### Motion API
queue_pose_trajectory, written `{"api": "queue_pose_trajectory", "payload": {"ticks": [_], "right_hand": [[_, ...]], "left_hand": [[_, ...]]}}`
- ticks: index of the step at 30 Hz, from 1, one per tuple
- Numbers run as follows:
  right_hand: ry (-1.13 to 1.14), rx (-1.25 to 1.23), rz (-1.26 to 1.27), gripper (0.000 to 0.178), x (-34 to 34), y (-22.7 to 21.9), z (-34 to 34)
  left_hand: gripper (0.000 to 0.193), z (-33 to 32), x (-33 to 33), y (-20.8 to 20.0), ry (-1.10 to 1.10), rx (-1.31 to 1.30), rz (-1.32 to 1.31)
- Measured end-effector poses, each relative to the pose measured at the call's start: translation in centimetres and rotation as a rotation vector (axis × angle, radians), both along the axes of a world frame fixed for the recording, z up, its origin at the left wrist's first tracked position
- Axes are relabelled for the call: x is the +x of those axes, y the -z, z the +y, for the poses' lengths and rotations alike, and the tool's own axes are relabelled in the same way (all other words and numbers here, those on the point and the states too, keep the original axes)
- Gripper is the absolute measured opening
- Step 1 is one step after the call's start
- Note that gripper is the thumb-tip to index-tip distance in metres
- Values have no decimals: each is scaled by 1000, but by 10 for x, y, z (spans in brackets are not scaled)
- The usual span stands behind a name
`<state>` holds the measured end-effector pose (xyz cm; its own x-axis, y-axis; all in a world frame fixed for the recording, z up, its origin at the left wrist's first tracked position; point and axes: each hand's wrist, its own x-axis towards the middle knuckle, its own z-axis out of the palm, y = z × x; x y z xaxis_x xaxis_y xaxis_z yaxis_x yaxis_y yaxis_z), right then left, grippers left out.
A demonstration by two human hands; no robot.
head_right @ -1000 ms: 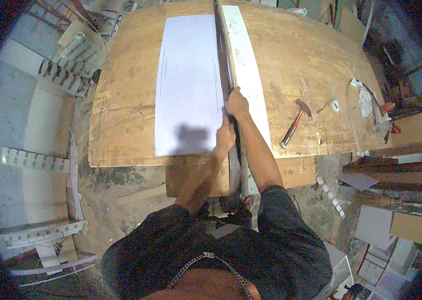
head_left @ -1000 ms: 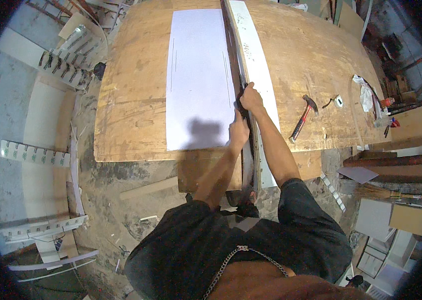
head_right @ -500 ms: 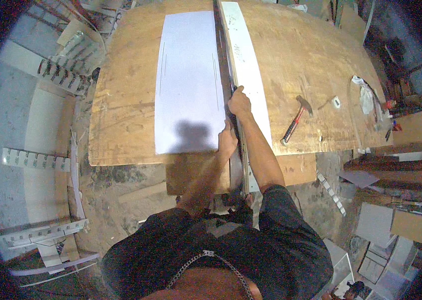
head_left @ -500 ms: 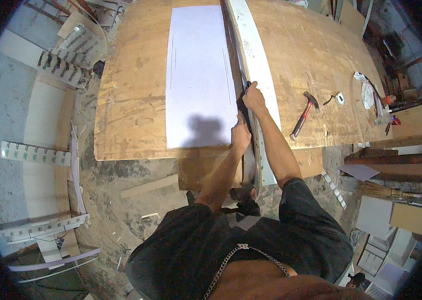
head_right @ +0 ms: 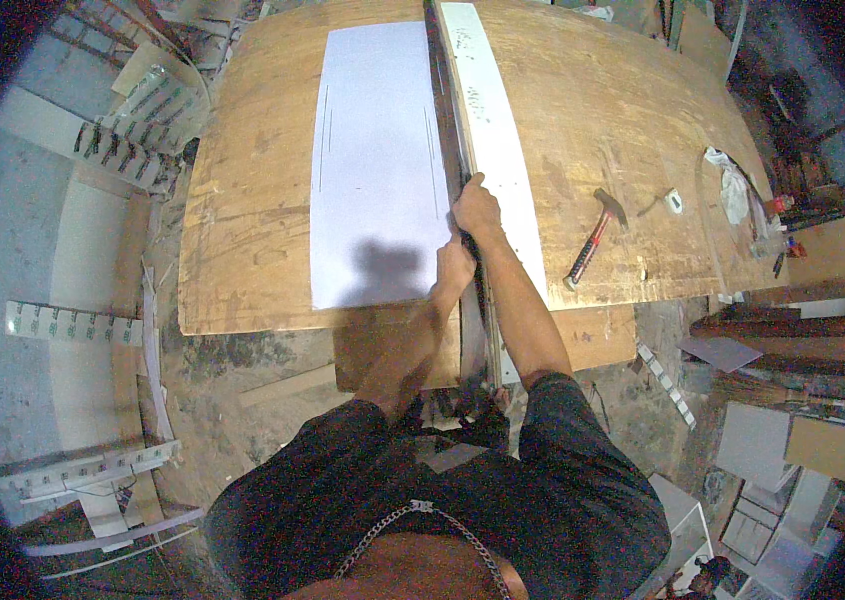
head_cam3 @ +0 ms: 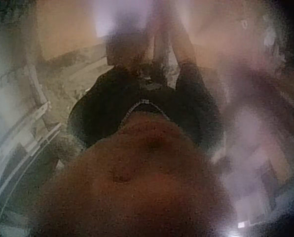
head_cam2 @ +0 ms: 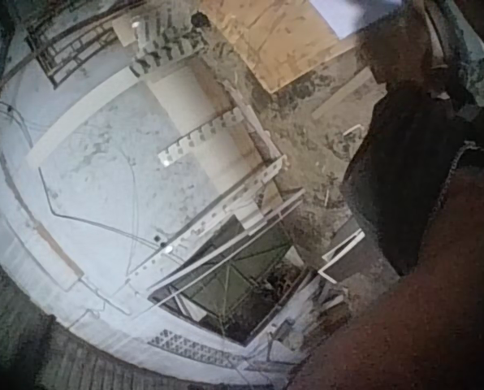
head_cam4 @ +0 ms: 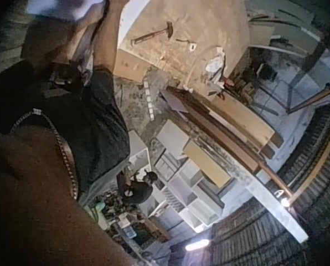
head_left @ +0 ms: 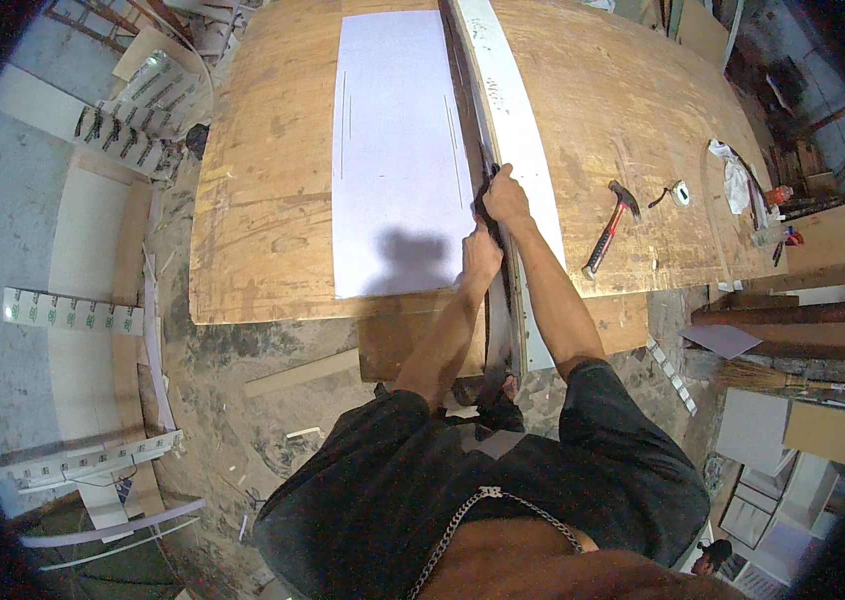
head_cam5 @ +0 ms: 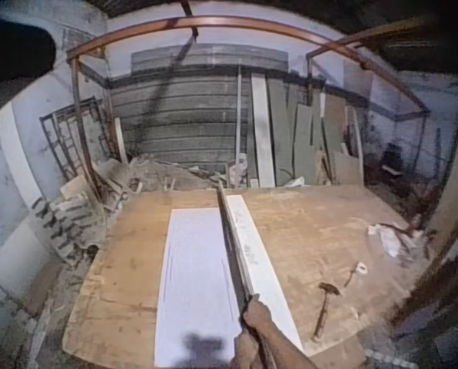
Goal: The person uses a utility knife to cut a white sheet material along a straight edge on a wooden workbench. They repeatedly align the straight edge, score the material, and adjust the position to complete the cut.
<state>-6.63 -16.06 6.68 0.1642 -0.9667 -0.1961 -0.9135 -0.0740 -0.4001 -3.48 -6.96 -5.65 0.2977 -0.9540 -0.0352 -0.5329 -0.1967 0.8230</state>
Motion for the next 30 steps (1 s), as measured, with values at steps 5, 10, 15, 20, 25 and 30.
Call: {"api": "queue_pose_trajectory", "payload": {"ticks": [5, 10, 15, 20, 25, 30], "right_hand": [[19, 13, 14, 40, -10, 4, 2], [1, 29, 20, 39, 2, -8, 9], [-47, -20, 36, 42, 10, -10, 13], [5, -67, 66, 46, 4, 4, 5], [-25, -42, 36, 47, 0, 2, 5], [-31, -105, -3, 43, -9, 7, 6]], "left_hand": [[63, -8, -5, -9, -12, -6, 80], [63, -21, 13, 7, 62, 51, -16], [61, -4, 9, -3, -13, 29, 66], [61, 58, -22, -18, -67, -141, 183], [62, 72, -25, -18, -74, -120, 117], [62, 55, -21, -11, -57, -121, 76]]}}
